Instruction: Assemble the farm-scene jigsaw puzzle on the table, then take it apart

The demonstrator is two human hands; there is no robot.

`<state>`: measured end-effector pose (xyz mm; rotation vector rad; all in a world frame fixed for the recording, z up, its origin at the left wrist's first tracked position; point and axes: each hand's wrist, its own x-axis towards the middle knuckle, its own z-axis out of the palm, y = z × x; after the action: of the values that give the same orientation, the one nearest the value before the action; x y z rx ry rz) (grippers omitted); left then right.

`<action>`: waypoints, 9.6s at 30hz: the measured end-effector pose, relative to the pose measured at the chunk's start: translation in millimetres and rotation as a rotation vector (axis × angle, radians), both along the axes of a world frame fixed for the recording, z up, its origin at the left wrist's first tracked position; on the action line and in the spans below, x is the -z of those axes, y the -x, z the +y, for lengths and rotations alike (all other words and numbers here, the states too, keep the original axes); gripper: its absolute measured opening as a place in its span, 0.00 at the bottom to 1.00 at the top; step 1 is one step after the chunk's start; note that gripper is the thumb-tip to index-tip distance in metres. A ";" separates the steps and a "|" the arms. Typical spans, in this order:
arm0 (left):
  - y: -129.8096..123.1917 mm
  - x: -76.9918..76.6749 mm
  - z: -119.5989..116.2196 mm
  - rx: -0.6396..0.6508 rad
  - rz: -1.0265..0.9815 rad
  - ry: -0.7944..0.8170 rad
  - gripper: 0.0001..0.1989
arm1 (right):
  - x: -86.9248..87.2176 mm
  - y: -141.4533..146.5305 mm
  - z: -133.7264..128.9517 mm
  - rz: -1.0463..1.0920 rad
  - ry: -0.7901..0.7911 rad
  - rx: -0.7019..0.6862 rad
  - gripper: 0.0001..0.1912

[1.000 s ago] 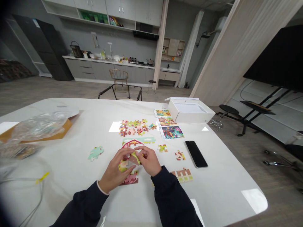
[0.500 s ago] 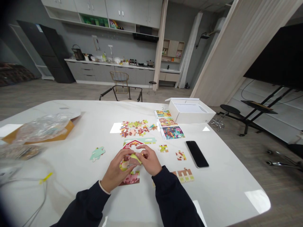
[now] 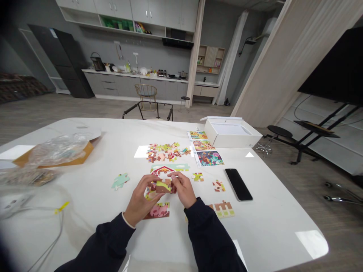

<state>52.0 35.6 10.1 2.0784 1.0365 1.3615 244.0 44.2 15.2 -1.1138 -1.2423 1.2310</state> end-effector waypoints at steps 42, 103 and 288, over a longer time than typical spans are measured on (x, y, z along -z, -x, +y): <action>7.3 -5.8 2.9 0.094 0.075 -0.024 0.15 | -4.6 -5.8 -1.7 -0.100 -0.008 0.050 0.22; -9.1 15.1 -20.3 0.378 0.440 0.159 0.18 | 47.2 -91.6 -108.5 -0.905 -0.478 0.122 0.28; -0.6 -0.3 -5.4 0.162 0.214 0.045 0.25 | 1.8 -20.6 -8.0 -0.158 0.359 -0.518 0.22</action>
<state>52.6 30.2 10.3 2.2575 0.9475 1.0461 264.6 36.2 13.4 -1.2000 -1.5283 1.8401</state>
